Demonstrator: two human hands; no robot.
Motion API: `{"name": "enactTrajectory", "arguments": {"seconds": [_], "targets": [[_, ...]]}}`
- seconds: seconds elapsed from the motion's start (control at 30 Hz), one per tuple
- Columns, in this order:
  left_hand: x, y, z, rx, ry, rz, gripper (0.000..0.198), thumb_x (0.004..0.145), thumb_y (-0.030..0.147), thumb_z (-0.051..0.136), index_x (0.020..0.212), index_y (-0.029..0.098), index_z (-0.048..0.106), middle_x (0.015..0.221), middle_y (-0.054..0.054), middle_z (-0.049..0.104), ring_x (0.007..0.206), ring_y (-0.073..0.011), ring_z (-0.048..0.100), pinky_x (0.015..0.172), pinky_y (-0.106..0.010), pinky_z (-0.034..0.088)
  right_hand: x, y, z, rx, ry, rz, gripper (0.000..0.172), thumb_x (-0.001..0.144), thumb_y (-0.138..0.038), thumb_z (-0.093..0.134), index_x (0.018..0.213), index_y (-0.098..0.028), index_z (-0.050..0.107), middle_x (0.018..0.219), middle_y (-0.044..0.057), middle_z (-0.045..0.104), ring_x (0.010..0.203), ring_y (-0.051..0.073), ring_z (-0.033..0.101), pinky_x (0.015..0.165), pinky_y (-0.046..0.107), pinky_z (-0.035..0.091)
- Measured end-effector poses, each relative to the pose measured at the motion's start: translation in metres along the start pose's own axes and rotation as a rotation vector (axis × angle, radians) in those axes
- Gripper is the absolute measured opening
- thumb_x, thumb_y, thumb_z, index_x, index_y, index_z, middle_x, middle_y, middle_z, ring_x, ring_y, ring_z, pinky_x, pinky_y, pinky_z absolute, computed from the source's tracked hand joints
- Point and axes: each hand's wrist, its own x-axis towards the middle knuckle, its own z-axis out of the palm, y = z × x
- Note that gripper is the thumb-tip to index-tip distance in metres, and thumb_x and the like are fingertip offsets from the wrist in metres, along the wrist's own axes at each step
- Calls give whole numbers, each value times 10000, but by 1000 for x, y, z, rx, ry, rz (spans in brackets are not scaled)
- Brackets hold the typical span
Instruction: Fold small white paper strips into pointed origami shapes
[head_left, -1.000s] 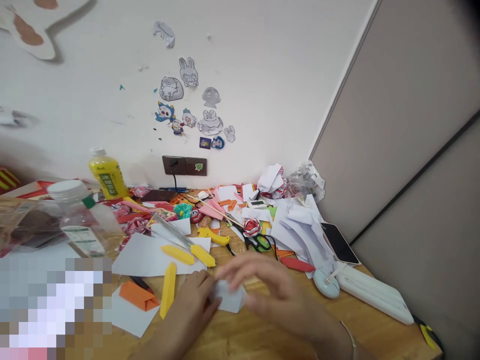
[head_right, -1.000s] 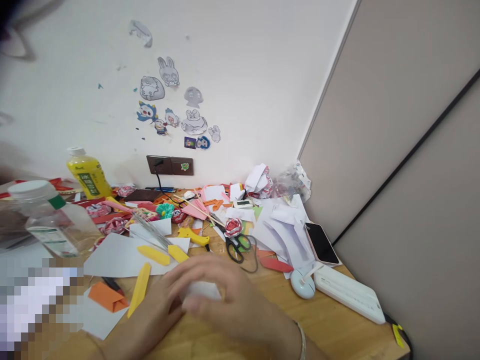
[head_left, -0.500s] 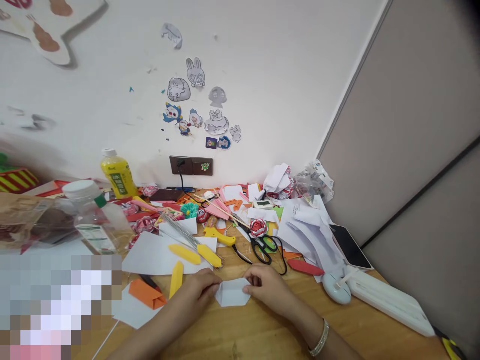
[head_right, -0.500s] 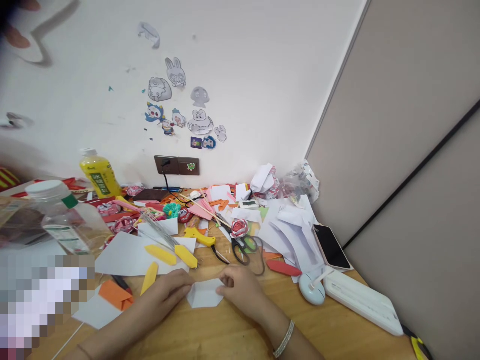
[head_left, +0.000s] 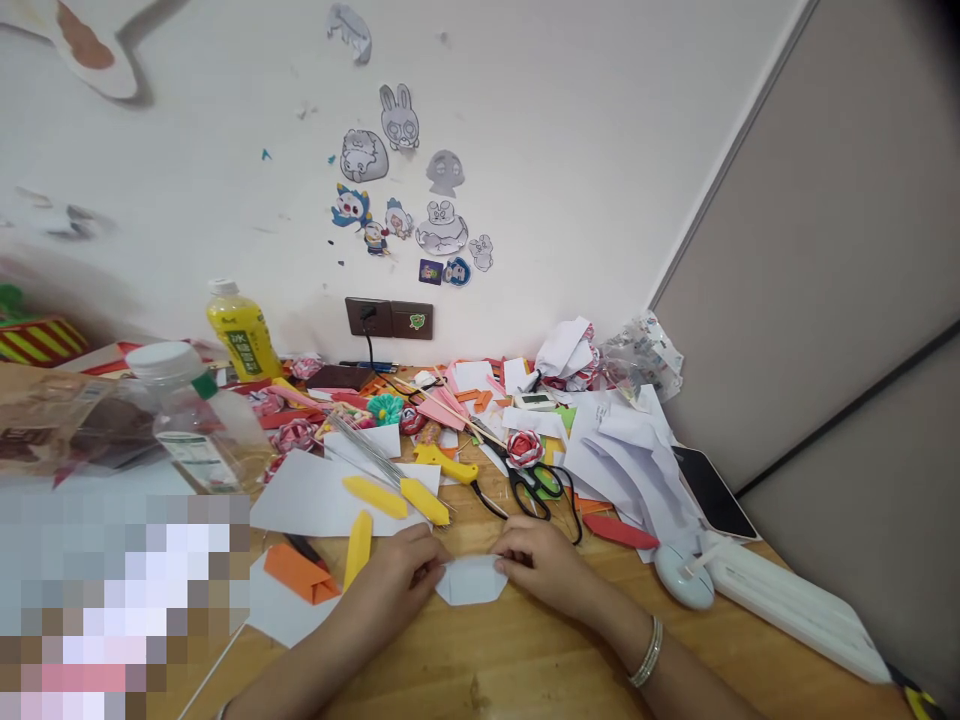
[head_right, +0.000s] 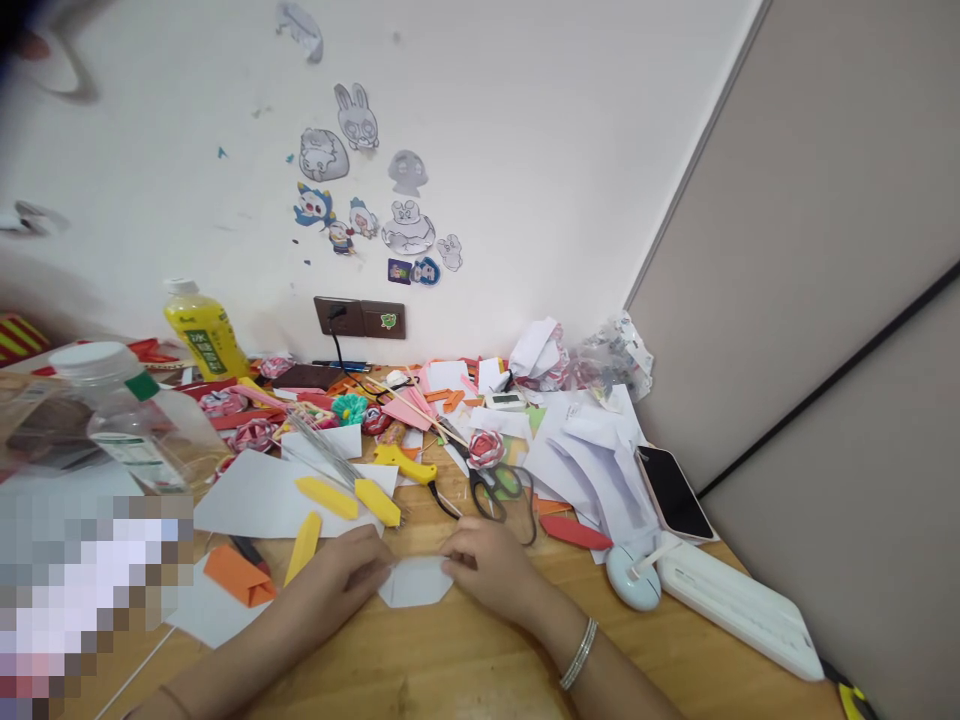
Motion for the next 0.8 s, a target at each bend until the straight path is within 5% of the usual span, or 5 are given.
{"name": "enactTrajectory", "arguments": {"seconds": [0.3, 0.63, 0.8], "targets": [[2, -12, 4, 29, 17, 78, 169, 752, 123, 469, 692, 179, 617, 762, -32, 569, 761, -161, 531, 670, -249, 422, 6, 4, -4, -96, -23, -145, 112, 776, -161, 543, 778, -166, 655, 763, 25, 581, 706, 125, 535, 598, 215, 379], [2, -13, 6, 104, 38, 127, 235, 791, 128, 441, 893, 229, 627, 811, -29, 587, 795, -167, 531, 695, -265, 424, 7, 9, -2, -90, -18, -135, 154, 800, -159, 523, 874, -196, 652, 794, 24, 589, 735, 129, 545, 616, 216, 393], [1, -14, 10, 161, 99, 201, 229, 814, 155, 419, 814, 209, 641, 759, -31, 576, 738, -156, 519, 634, -243, 416, 6, 13, 0, -137, 1, -173, 192, 827, -172, 482, 922, -195, 647, 810, 39, 584, 741, 135, 541, 624, 227, 394]]}}
